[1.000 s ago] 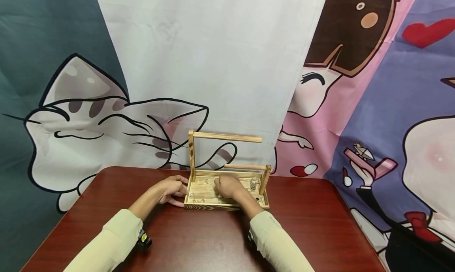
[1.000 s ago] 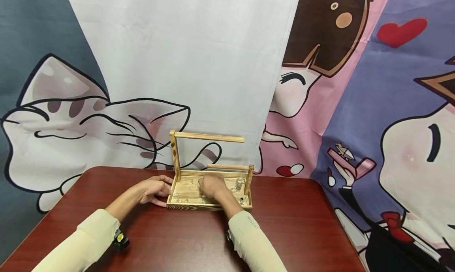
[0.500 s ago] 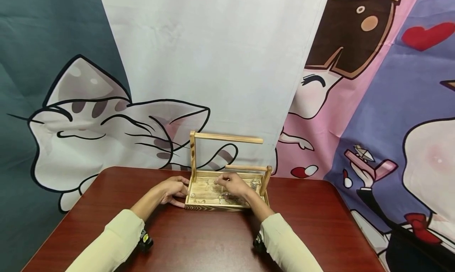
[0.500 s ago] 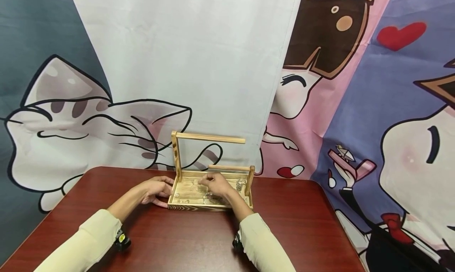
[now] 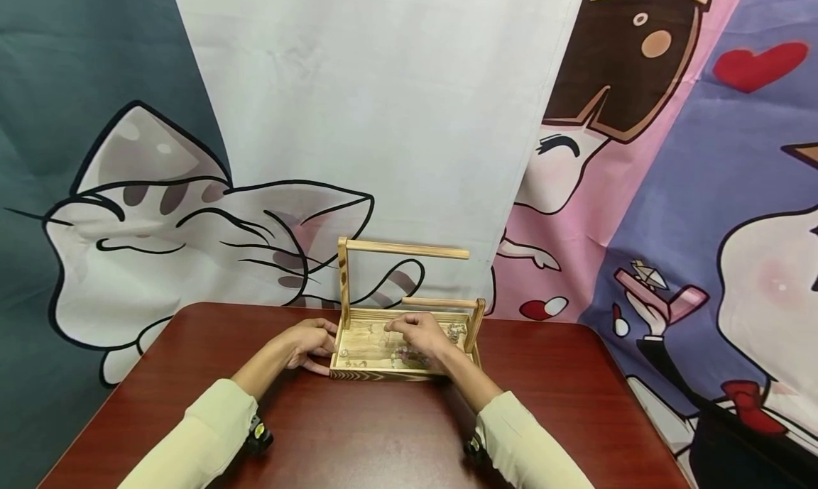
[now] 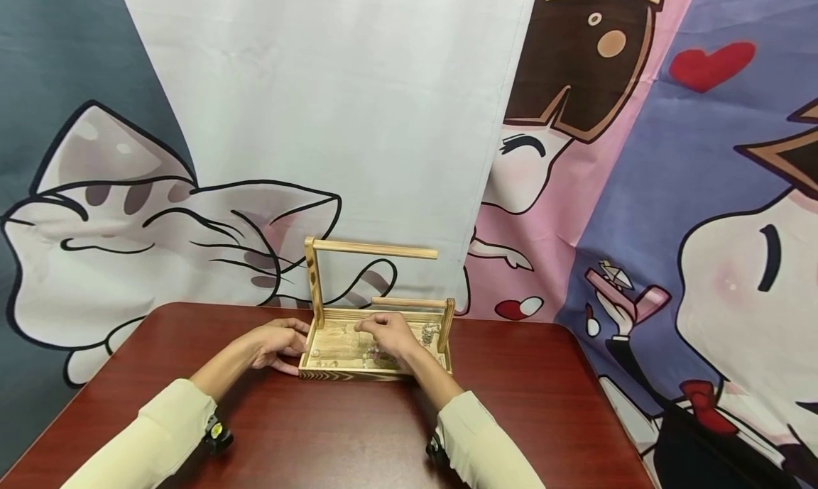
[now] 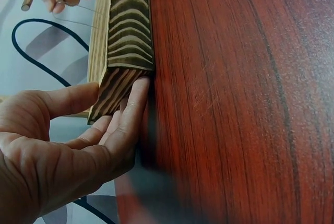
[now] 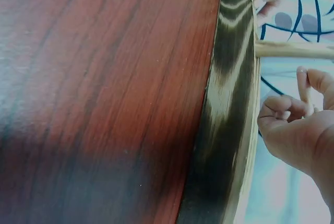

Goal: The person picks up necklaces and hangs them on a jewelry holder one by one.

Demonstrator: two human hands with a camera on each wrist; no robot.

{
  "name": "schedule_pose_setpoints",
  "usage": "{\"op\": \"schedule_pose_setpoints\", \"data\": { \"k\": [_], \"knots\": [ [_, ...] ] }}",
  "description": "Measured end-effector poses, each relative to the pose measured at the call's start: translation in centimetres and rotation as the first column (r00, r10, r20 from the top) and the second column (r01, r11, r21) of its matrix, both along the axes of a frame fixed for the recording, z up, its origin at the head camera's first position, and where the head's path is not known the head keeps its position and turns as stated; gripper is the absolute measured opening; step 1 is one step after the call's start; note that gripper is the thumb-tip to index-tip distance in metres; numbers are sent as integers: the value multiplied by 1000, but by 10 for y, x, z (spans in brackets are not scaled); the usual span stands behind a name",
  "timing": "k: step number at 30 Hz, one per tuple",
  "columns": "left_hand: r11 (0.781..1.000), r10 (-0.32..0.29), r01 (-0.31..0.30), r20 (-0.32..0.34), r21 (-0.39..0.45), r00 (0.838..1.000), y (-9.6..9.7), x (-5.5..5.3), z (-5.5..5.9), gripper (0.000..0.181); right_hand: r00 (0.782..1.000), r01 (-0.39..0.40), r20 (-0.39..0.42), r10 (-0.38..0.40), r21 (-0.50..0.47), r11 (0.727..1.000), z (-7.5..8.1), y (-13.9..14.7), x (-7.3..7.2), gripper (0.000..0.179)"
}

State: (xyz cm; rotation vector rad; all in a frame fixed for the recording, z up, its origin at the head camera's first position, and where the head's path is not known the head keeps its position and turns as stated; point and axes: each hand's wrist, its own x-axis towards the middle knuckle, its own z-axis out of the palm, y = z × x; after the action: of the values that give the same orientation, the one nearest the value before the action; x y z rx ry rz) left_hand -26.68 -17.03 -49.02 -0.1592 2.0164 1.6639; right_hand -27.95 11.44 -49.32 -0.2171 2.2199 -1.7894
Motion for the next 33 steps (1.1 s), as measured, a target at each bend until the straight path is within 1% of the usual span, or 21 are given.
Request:
{"op": "schedule_pose_setpoints", "data": {
  "k": [4,6,11,15,18,20,24,30,33],
  "knots": [
    [1000,-3,3,-3,8,1000,-1,0,0,56,999,34,-19,-34,1,999,5,0,8,25],
    [1000,-3,3,-2,11,1000,-2,1,0,56,999,45,-8,-45,-9,999,8,0,13,25],
    [1000,2,-2,3,11,1000,-3,2,0,57,998,53,-20,-54,-18,998,14,-2,21,26],
    [1000,9,-9,7,14,1000,-2,1,-1,57,994,90,-64,-90,-5,996,22,-1,25,24],
    [1000,13,-13,9,18,1000,0,0,-1,58,986,124,-114,-125,-14,992,28,2,25,24],
    [1000,14,-14,13,21,1000,0,0,-2,59,981,139,-133,-143,-38,990,32,3,24,24],
    [1000,15,-16,20,26,1000,-1,-1,-3,59,982,146,-104,-156,-100,984,41,7,21,26],
    [1000,11,-11,17,28,1000,-1,-1,-3,58,990,126,-37,-134,-181,975,59,15,17,18],
    [999,6,-6,13,32,1000,-2,-1,-2,59,992,115,-34,-125,-201,973,67,19,15,20]
  ]
}}
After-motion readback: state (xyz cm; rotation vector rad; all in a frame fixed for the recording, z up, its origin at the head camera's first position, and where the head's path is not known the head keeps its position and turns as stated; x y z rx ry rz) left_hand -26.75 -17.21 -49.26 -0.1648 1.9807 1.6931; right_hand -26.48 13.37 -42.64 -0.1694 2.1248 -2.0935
